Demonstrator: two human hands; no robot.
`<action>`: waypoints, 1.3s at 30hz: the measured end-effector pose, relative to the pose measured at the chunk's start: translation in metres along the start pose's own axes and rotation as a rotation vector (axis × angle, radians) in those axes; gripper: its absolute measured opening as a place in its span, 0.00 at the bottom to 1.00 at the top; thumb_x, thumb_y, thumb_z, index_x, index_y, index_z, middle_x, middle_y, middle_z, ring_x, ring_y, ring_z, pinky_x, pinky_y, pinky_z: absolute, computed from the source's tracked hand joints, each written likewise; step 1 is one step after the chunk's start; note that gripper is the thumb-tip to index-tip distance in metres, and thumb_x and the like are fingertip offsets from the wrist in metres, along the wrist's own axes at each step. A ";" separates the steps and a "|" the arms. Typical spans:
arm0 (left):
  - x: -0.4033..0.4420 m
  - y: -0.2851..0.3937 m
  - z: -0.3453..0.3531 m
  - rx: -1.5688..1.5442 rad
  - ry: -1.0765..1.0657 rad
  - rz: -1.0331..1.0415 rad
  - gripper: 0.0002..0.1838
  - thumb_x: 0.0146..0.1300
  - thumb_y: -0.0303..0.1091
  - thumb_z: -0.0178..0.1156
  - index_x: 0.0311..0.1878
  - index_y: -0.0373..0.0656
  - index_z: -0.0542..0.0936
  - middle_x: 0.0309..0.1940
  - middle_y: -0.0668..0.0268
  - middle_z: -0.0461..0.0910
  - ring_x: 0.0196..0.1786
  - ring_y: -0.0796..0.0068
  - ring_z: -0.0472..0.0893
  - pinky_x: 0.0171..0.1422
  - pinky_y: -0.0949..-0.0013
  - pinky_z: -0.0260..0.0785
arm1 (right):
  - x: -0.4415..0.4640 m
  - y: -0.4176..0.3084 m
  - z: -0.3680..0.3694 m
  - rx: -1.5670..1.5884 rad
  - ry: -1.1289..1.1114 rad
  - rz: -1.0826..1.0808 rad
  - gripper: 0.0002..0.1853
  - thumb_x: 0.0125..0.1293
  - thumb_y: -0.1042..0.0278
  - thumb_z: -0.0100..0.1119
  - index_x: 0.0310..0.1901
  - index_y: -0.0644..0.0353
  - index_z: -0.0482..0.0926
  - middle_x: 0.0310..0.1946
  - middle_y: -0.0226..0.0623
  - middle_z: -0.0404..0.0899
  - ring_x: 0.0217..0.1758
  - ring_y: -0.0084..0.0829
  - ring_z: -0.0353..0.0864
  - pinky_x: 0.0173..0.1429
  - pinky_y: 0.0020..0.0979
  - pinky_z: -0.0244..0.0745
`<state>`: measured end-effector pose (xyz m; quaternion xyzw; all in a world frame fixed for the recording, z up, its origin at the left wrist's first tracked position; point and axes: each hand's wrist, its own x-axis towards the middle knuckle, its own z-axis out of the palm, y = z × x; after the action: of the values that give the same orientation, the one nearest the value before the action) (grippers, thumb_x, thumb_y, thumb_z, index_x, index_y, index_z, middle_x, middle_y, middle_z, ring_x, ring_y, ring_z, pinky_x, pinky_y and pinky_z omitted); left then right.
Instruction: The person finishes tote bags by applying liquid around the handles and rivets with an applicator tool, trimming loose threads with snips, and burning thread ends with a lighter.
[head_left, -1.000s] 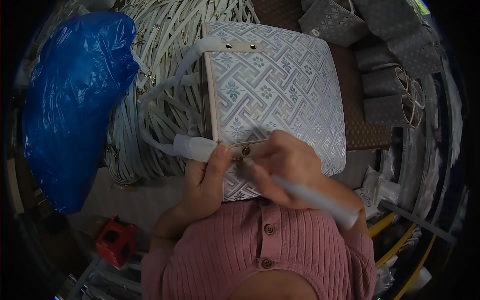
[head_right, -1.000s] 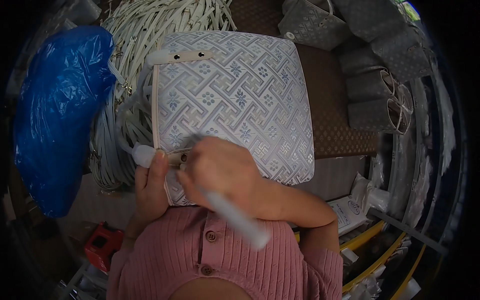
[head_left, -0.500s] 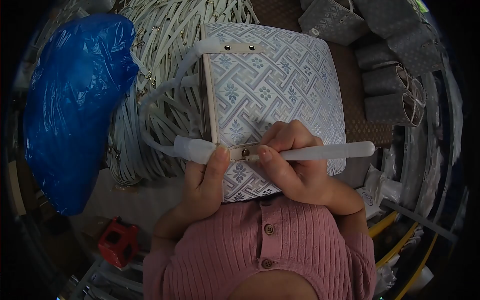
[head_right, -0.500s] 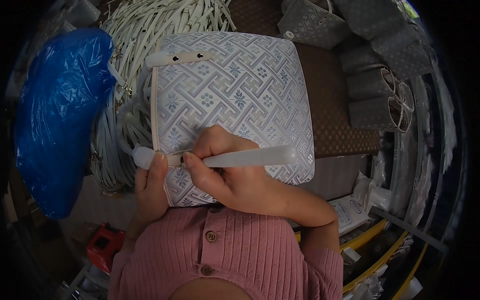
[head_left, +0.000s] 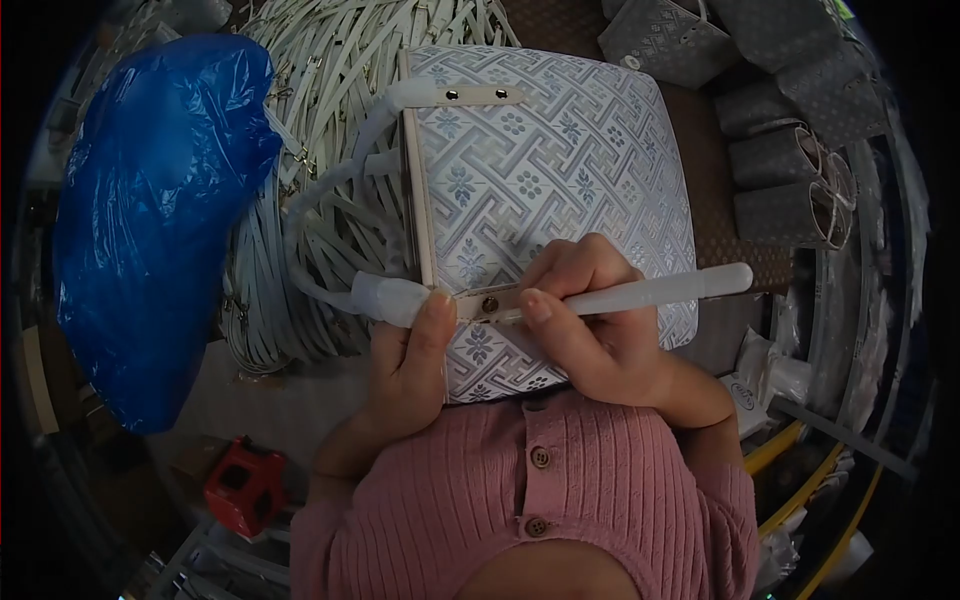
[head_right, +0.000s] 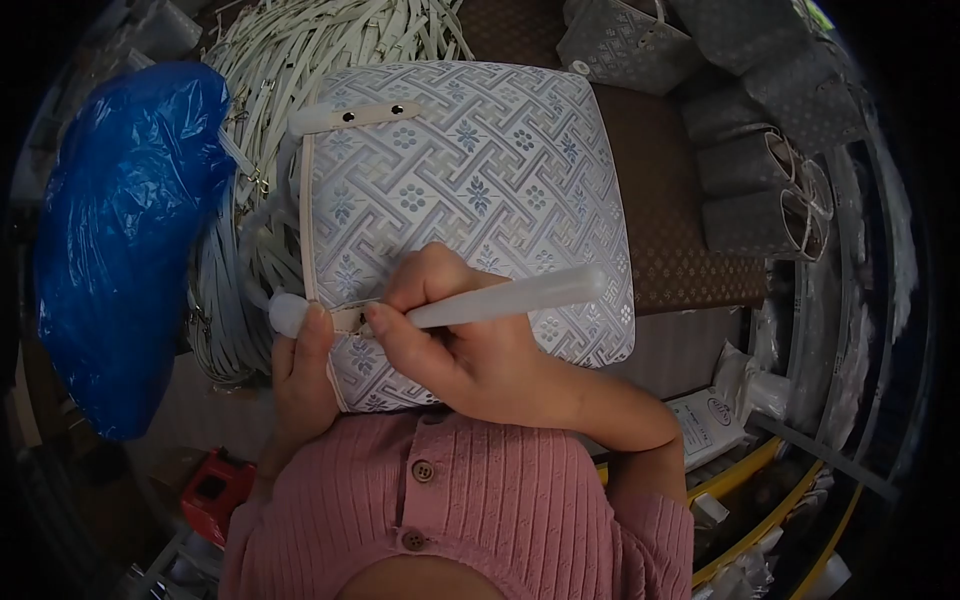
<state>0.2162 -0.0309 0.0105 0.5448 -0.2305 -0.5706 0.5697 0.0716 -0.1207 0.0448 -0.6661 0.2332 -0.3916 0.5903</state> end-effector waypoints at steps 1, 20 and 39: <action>0.000 -0.002 -0.001 -0.020 -0.013 0.020 0.16 0.64 0.39 0.46 0.44 0.35 0.70 0.37 0.65 0.73 0.38 0.81 0.71 0.42 0.76 0.65 | 0.001 -0.001 -0.001 -0.125 -0.120 -0.059 0.06 0.57 0.81 0.49 0.30 0.64 0.63 0.20 0.38 0.70 0.25 0.23 0.69 0.27 0.22 0.63; 0.004 0.004 0.012 -0.127 0.032 0.081 0.11 0.64 0.35 0.46 0.34 0.36 0.72 0.28 0.74 0.70 0.30 0.90 0.65 0.33 0.82 0.57 | 0.000 -0.001 -0.001 0.070 -0.018 0.056 0.04 0.59 0.79 0.47 0.29 0.63 0.63 0.23 0.37 0.70 0.23 0.22 0.67 0.26 0.20 0.63; 0.005 0.002 0.009 -0.125 0.011 0.029 0.12 0.65 0.35 0.44 0.39 0.36 0.72 0.30 0.71 0.72 0.32 0.87 0.67 0.37 0.81 0.60 | 0.003 -0.009 -0.013 -0.066 -0.012 -0.065 0.08 0.62 0.69 0.49 0.40 0.64 0.71 0.32 0.42 0.77 0.39 0.32 0.76 0.37 0.26 0.67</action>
<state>0.2101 -0.0397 0.0133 0.5078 -0.1991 -0.5724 0.6123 0.0616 -0.1291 0.0539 -0.6947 0.2208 -0.3987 0.5564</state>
